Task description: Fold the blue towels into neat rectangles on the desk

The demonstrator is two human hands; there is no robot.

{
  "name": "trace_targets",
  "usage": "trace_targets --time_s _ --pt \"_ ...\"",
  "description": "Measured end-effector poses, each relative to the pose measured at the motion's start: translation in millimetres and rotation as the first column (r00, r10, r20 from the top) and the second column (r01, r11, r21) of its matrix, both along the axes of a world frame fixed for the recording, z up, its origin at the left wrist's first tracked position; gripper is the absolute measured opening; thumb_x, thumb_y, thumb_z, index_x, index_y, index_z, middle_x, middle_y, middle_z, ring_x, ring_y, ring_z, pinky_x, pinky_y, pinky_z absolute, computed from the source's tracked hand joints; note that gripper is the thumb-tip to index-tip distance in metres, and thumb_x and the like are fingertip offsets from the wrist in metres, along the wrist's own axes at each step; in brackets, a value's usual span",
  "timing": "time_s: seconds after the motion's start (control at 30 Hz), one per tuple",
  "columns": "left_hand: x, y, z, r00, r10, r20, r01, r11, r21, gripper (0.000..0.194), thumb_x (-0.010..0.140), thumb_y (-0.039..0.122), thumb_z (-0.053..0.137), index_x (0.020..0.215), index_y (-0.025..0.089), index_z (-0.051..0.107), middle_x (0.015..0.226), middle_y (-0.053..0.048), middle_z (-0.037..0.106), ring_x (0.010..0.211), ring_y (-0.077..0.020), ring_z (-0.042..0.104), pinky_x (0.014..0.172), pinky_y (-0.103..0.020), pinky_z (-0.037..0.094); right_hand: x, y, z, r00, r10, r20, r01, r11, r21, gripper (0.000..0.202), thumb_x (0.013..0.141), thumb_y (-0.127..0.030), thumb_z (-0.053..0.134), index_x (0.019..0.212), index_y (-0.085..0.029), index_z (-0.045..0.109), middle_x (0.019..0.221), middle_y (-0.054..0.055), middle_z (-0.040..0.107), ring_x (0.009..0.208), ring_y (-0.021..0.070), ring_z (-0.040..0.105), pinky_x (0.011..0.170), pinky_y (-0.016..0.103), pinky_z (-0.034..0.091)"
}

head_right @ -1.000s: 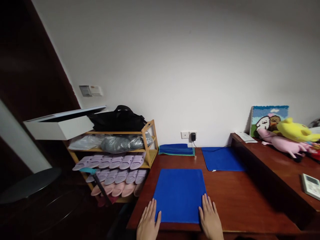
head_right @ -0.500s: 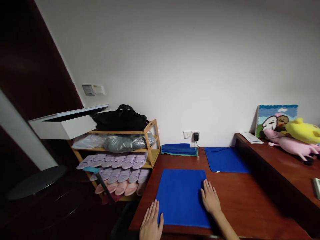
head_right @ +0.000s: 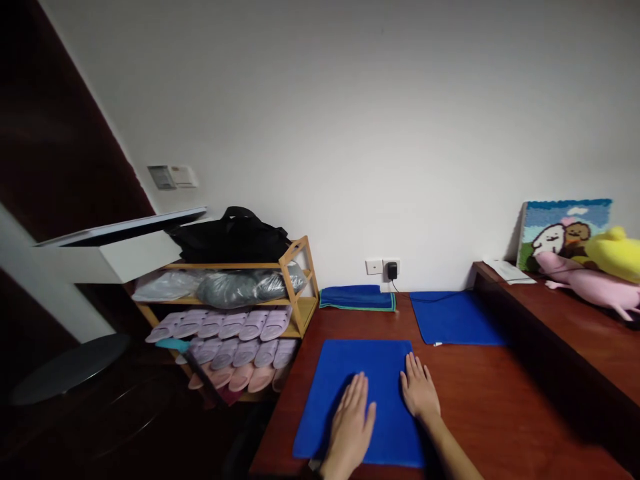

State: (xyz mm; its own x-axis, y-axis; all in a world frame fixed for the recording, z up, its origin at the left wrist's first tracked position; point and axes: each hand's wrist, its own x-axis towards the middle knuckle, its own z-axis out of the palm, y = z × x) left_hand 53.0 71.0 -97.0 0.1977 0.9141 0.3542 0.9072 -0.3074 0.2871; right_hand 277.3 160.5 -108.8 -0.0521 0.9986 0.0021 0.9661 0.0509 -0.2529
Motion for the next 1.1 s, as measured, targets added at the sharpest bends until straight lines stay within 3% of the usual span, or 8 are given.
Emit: trace_targets --time_s 0.13,0.23,0.4,0.57,0.67,0.8,0.93,1.1 --pt "76 35 27.9 0.963 -0.27 0.022 0.27 0.947 -0.175 0.063 0.108 0.044 0.024 0.167 0.019 0.025 0.172 -0.006 0.028 0.16 -0.0256 0.024 0.132 -0.051 0.026 4 1 -6.1 0.995 0.076 0.068 -0.076 0.997 0.003 0.066 0.102 -0.037 0.029 0.164 -0.014 0.033 0.173 0.009 0.023 0.161 0.0246 0.017 0.131 0.045 0.016" --pt "82 48 23.4 0.966 -0.256 0.027 0.254 0.932 -0.26 0.067 0.108 0.051 0.02 0.166 0.017 0.028 0.172 -0.008 0.029 0.161 -0.0251 0.023 0.133 -0.05 0.022 6 2 -11.5 0.993 0.095 0.071 -0.097 0.995 0.027 0.064 0.102 -0.036 0.03 0.163 -0.017 0.036 0.173 0.008 0.024 0.161 0.0255 0.018 0.13 0.047 0.017" --pt "8 51 7.6 0.997 -0.075 -0.023 0.067 0.967 -0.247 0.074 0.107 0.061 0.019 0.166 0.018 0.029 0.171 -0.008 0.029 0.16 -0.0279 0.024 0.132 -0.052 0.023 2 2 -4.6 1.0 0.007 -0.008 -0.007 1.0 0.017 0.069 0.105 -0.041 0.016 0.165 -0.009 0.025 0.173 0.009 0.025 0.161 0.0222 0.02 0.131 0.044 0.017" --pt "-84 56 11.9 0.986 0.132 -0.098 -0.151 0.963 -0.224 0.078 0.105 0.064 0.023 0.165 0.014 0.032 0.171 -0.013 0.03 0.159 -0.0297 0.026 0.131 -0.053 0.024 -1 -2 8.2 1.0 -0.004 -0.016 0.003 1.0 -0.029 0.071 0.105 -0.045 0.014 0.166 -0.009 0.021 0.174 0.007 0.021 0.162 0.0207 0.016 0.132 0.042 0.013" --pt "-121 61 11.9 0.976 0.189 -0.106 -0.21 0.95 -0.233 0.08 0.105 0.065 0.024 0.164 0.012 0.035 0.17 -0.013 0.032 0.159 -0.0282 0.028 0.13 -0.05 0.026 -1 -3 9.4 1.0 -0.007 -0.014 0.006 0.999 -0.039 0.072 0.105 -0.045 0.013 0.166 -0.009 0.02 0.174 0.006 0.021 0.162 0.0205 0.016 0.132 0.042 0.013" --pt "-143 64 5.0 0.984 0.174 -0.047 -0.18 0.965 -0.191 0.08 0.104 0.066 0.026 0.163 0.014 0.036 0.169 -0.013 0.036 0.158 -0.0257 0.032 0.129 -0.045 0.029 1 -1 2.8 1.0 -0.014 -0.02 0.014 1.0 -0.023 0.071 0.104 -0.045 0.015 0.166 -0.012 0.023 0.174 0.006 0.024 0.161 0.0203 0.018 0.132 0.042 0.015" --pt "-144 63 3.1 0.985 0.171 -0.001 -0.169 0.97 -0.174 0.079 0.103 0.067 0.031 0.162 0.015 0.039 0.168 -0.012 0.04 0.157 -0.0254 0.035 0.129 -0.044 0.029 7 8 -0.4 0.999 -0.013 -0.036 0.012 1.0 -0.019 0.07 0.104 -0.045 0.017 0.165 -0.013 0.029 0.173 0.007 0.028 0.16 0.022 0.024 0.131 0.044 0.02" --pt "-144 62 9.8 0.981 0.186 0.051 -0.174 0.967 -0.184 0.076 0.103 0.065 0.033 0.16 0.016 0.044 0.166 -0.01 0.045 0.155 -0.0244 0.039 0.128 -0.043 0.032 9 36 10.2 0.999 0.02 -0.046 -0.021 1.0 -0.01 0.071 0.104 -0.044 0.017 0.165 -0.009 0.028 0.173 0.01 0.025 0.16 0.024 0.023 0.13 0.043 0.021"
